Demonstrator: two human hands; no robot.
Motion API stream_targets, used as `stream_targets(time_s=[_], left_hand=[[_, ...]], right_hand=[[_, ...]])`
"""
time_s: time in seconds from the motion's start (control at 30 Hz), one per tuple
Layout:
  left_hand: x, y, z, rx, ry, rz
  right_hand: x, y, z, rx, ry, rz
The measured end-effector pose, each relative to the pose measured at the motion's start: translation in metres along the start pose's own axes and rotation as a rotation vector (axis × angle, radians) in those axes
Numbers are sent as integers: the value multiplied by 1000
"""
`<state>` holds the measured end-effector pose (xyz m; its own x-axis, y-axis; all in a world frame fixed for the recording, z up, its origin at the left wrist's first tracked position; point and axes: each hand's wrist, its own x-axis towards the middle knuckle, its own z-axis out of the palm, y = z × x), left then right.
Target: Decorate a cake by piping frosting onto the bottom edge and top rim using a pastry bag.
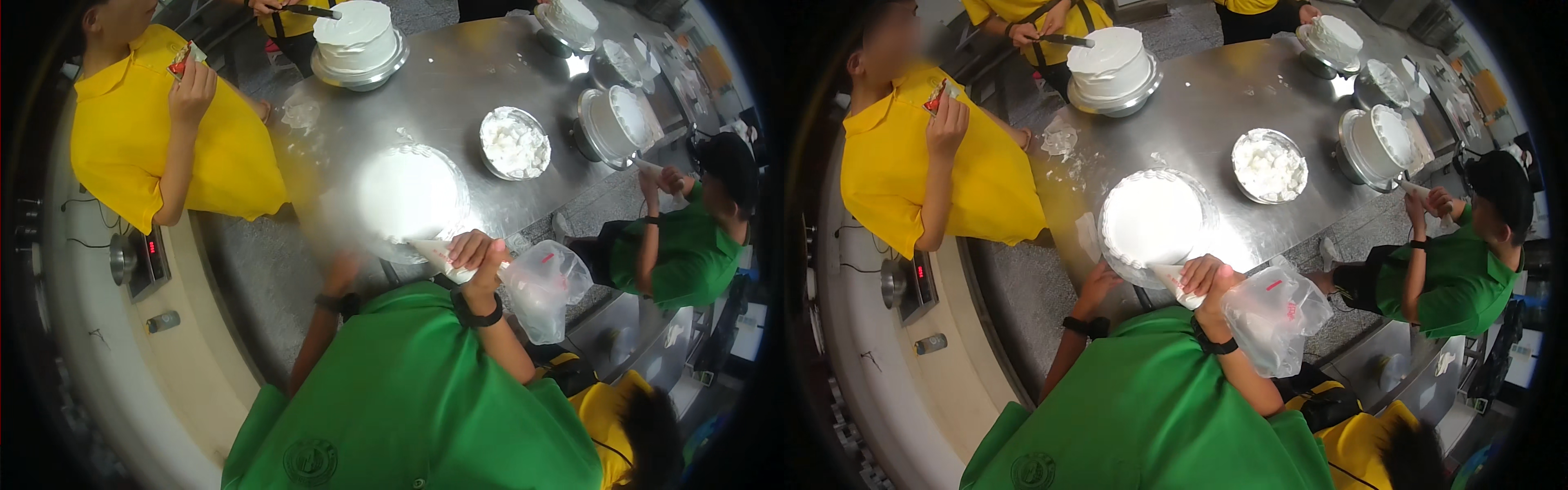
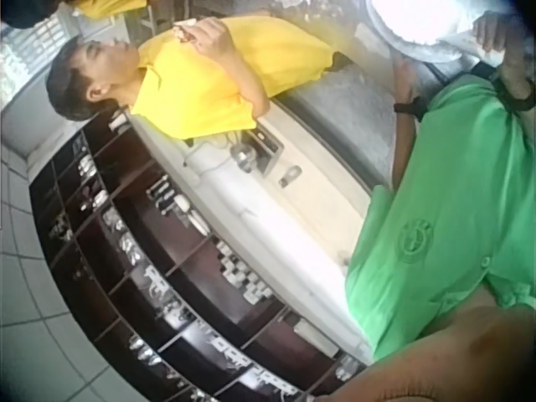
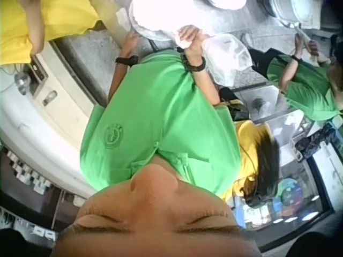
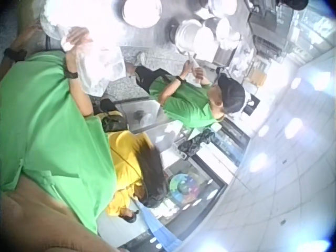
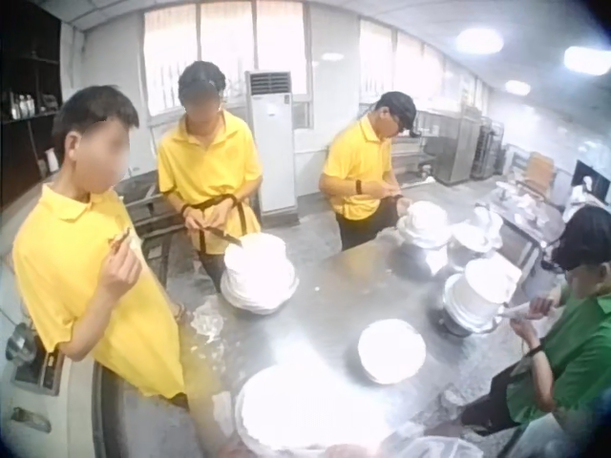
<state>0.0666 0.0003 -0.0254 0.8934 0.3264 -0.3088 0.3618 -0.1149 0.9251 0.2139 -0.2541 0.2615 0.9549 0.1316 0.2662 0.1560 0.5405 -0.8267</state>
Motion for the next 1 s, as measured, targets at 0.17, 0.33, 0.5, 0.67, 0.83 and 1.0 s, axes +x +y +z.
stream_targets(time_s=[0.17,0.33,0.5,0.67,0.83,1.0], left_hand=[[1,18,5,-316,-111,-190],[-11,-13,6,23,-48,-30],[-11,-4,11,66,-99,51],[-16,6,8,-90,-73,-64],[-14,18,6,6,-123,-49],[-13,11,6,-44,-123,-66]], right_hand=[[-1,-2,1,-37,26,49],[-2,-3,5,-44,30,83],[-8,1,7,-59,-16,112],[-8,5,4,-95,-44,121],[-7,7,2,-95,-60,133],[-4,9,4,-78,-78,137]])
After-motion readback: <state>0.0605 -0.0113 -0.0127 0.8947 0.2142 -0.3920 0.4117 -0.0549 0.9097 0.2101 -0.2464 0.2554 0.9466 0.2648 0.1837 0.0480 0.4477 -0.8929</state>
